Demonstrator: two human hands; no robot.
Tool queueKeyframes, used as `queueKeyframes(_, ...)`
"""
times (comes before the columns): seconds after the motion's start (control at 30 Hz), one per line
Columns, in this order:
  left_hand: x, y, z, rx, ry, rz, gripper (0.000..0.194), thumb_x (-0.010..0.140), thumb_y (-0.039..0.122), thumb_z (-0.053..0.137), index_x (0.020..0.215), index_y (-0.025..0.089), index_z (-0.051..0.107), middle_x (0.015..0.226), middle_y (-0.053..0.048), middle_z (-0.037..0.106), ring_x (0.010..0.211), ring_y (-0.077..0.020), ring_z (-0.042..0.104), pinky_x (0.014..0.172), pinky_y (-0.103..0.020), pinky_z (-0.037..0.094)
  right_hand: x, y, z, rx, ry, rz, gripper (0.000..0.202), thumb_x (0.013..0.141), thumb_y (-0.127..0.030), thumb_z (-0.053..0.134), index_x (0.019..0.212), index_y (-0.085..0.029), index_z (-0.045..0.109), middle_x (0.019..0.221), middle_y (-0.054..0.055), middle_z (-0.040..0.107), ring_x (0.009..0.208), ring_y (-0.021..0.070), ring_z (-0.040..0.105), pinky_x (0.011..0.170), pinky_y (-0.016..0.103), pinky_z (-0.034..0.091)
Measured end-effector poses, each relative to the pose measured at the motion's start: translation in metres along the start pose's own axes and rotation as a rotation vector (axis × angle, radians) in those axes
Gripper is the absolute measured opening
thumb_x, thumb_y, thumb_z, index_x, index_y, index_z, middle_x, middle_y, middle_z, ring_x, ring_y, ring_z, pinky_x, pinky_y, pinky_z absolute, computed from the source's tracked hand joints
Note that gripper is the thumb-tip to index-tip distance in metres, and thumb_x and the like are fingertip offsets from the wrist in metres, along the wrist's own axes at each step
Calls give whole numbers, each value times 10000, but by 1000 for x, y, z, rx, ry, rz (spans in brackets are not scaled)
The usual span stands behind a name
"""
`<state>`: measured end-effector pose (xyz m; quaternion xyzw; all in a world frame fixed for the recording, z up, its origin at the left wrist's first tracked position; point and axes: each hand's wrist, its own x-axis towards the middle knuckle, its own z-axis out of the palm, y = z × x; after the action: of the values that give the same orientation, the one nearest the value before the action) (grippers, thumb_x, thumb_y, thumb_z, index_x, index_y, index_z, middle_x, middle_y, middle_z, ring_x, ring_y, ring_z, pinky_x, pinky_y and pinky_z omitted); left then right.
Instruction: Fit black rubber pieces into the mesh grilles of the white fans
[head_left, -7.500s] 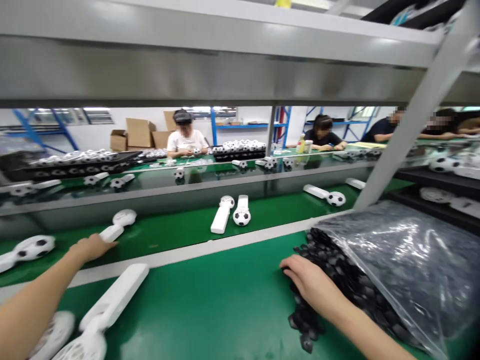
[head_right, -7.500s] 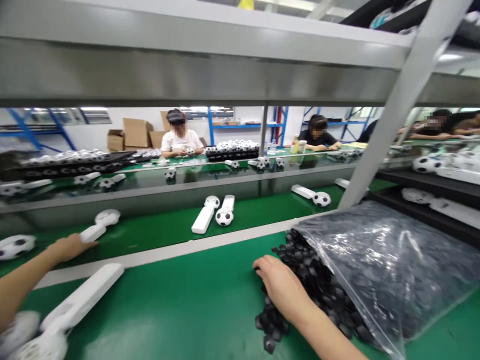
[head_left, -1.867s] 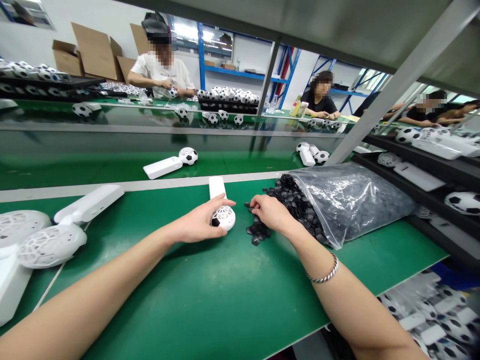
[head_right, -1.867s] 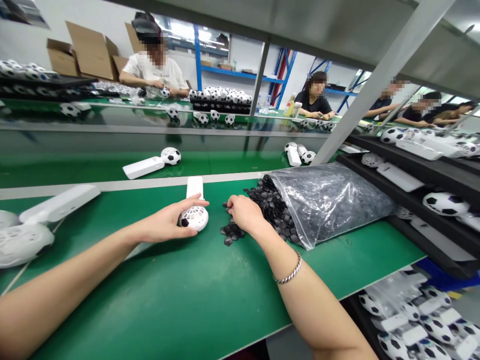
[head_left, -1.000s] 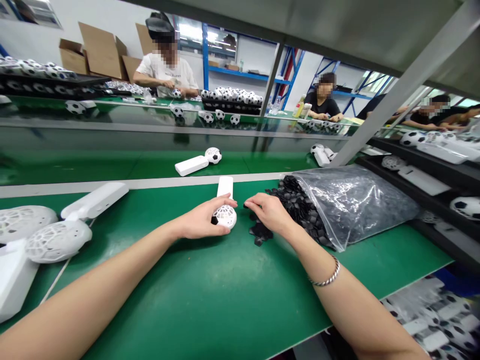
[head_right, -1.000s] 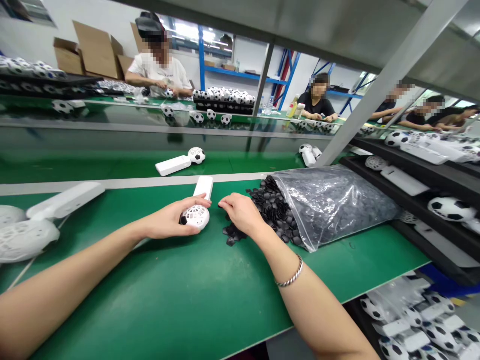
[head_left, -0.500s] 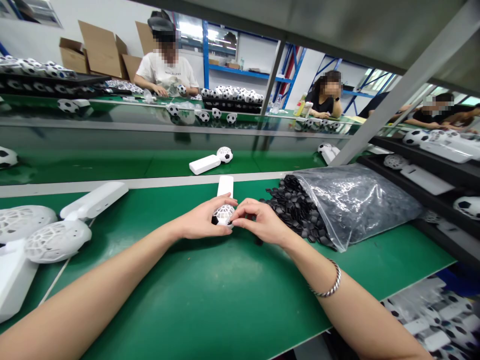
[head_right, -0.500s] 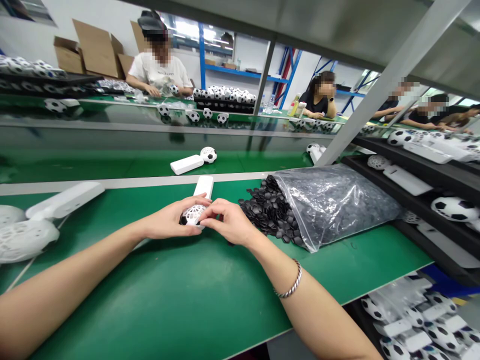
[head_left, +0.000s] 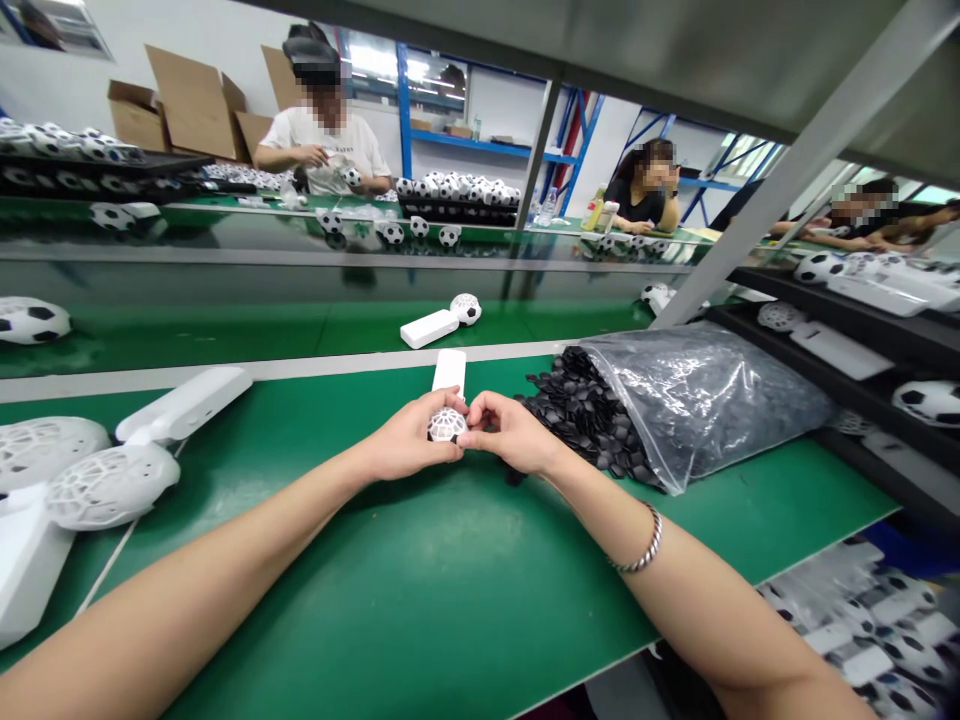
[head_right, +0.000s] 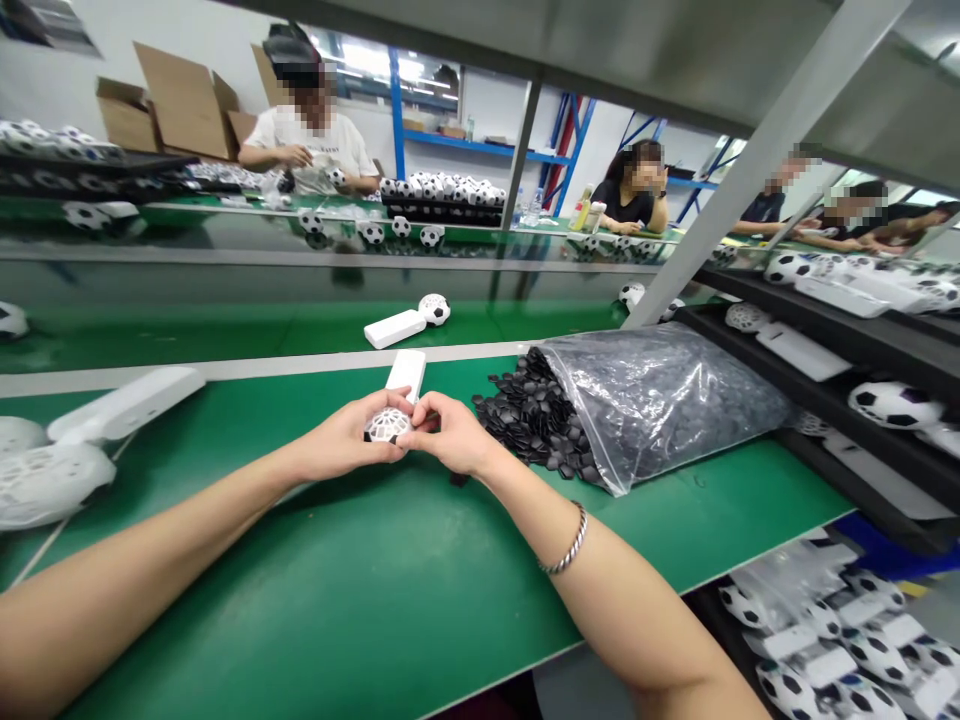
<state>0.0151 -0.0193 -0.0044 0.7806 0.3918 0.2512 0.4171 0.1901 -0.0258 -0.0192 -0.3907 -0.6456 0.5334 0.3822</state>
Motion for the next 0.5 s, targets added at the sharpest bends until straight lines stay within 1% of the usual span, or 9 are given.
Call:
queueKeyframes(0.07, 0, 0, 1, 14, -17, 15, 375, 648, 241, 613, 1004, 204, 502, 1300, -62, 409, 1212, -265, 362, 985, -388, 306, 2, -2, -2, -2, -9, 18, 295, 603, -278, 720, 693, -180, 457, 657, -47, 505, 604, 107, 484, 574, 225, 394)
queueKeyframes(0.13, 0, -2, 0, 51, 2, 29, 404, 656, 255, 606, 1041, 215, 490, 1246, -59, 431, 1191, -259, 375, 987, -392, 307, 3, -5, -10, -69, 23, -9, 249, 646, -304, 688, 705, -176, 484, 650, -41, 518, 589, 106, 488, 563, 224, 400)
queueKeyframes(0.2, 0, -6, -3, 139, 76, 19, 471, 629, 276, 632, 1076, 227, 492, 1185, -59, 424, 1175, -265, 369, 1006, -405, 282, 3, -9, -23, -260, 127, -49, 163, 714, -297, 630, 730, -172, 527, 673, -27, 549, 597, 107, 501, 579, 226, 412)
queueKeyframes(0.27, 2, -11, -9, 203, 168, -68, 528, 594, 299, 662, 1096, 239, 510, 1123, -60, 405, 1147, -277, 375, 1011, -421, 273, 2, -12, -38, -543, 220, -45, 77, 747, -245, 600, 743, -173, 576, 702, -13, 587, 617, 110, 524, 601, 225, 419)
queueKeyframes(0.3, 3, -13, -13, 192, 197, -133, 548, 583, 310, 670, 1104, 244, 517, 1101, -60, 401, 1118, -279, 398, 996, -424, 293, 0, -12, -44, -662, 235, -27, 44, 744, -219, 605, 739, -176, 597, 702, -10, 601, 622, 113, 535, 602, 223, 420)
queueKeyframes(0.37, 5, -15, -21, 99, 207, -239, 579, 582, 326, 675, 1132, 249, 512, 1099, -61, 409, 1042, -267, 462, 932, -409, 370, -2, -11, -51, -802, 200, 8, 21, 716, -195, 641, 732, -186, 632, 692, -8, 618, 629, 125, 553, 595, 225, 420)
queueKeyframes(0.4, 5, -15, -25, 49, 189, -259, 591, 584, 329, 676, 1145, 251, 506, 1113, -60, 419, 1011, -258, 486, 895, -393, 402, -3, -10, -52, -830, 167, 15, 46, 695, -189, 666, 736, -193, 645, 695, -5, 624, 638, 134, 562, 596, 228, 420)
queueKeyframes(0.5, 4, -14, -35, 17, 102, -215, 599, 594, 317, 679, 1163, 259, 502, 1169, -55, 440, 1027, -258, 490, 875, -375, 415, -5, -5, -47, -901, 93, 11, 107, 658, -145, 698, 734, -213, 667, 734, 3, 637, 670, 152, 573, 616, 241, 415)
